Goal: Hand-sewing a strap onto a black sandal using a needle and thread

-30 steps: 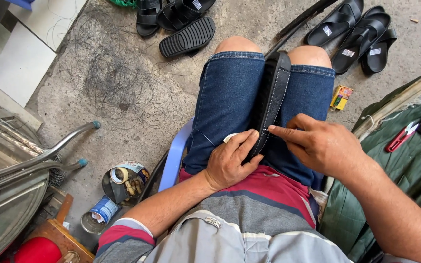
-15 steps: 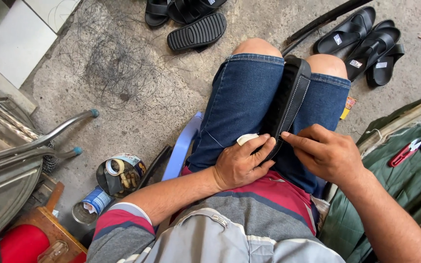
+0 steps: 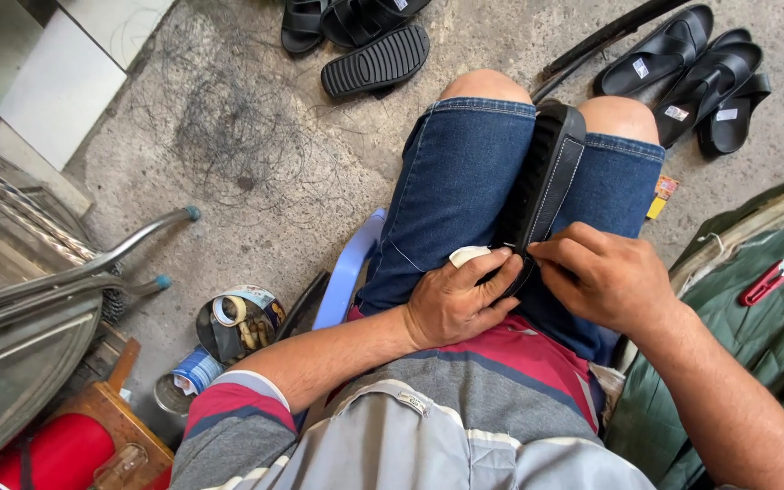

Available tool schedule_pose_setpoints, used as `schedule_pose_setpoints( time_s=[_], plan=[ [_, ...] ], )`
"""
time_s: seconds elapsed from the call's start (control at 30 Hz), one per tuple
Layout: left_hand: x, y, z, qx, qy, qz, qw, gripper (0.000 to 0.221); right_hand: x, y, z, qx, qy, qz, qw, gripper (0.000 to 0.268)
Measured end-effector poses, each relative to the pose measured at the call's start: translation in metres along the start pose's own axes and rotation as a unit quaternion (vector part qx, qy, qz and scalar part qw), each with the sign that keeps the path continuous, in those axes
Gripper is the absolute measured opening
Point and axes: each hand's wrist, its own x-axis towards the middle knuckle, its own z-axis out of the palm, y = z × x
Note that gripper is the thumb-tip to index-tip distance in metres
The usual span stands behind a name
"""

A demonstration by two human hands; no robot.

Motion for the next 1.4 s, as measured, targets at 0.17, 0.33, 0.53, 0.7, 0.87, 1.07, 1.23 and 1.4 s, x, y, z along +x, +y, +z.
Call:
schedule_pose_setpoints(
  time_s=[0.17,0.33,0.53,0.7,0.87,1.07,1.23,1.4],
  plan=[
    [0.009,0.016,-0.027,-0.048,-0.035,-0.018,0.998,0.042,-0.007,-0.011,-0.013,0.030,-0.023,0.025,0.999,0.011],
    [0.013,0.010,-0.057,-0.058,-0.109,-0.191,0.974,0.013,-0.017,-0.021,-0.021,-0.016,-0.042,0.038,0.998,0.024],
    [0.036,-0.011,-0.106,-0.268,-0.290,-0.301,0.868,0.011,-0.014,-0.027,-0.013,0.014,-0.032,0.021,0.999,0.036],
    [0.032,-0.014,-0.063,-0.639,-0.098,-0.376,0.664,0.012,0.003,-0.041,-0.011,0.021,0.051,0.098,0.994,0.034],
    [0.046,-0.028,-0.057,-0.390,-0.120,-0.299,0.863,0.014,-0.001,-0.047,-0.011,0.020,0.034,0.149,0.988,0.036],
    [0.050,-0.032,-0.052,-0.154,-0.229,-0.250,0.928,0.026,0.001,-0.053,-0.009,-0.011,0.042,0.156,0.987,0.033],
    [0.053,-0.015,-0.047,-0.182,-0.237,-0.218,0.929,0.022,-0.006,-0.041,-0.004,-0.004,0.042,0.134,0.990,0.034],
    [0.066,-0.001,-0.056,-0.167,-0.276,-0.256,0.911,0.048,-0.014,-0.030,-0.017,-0.026,-0.058,0.088,0.994,0.047]
  ],
)
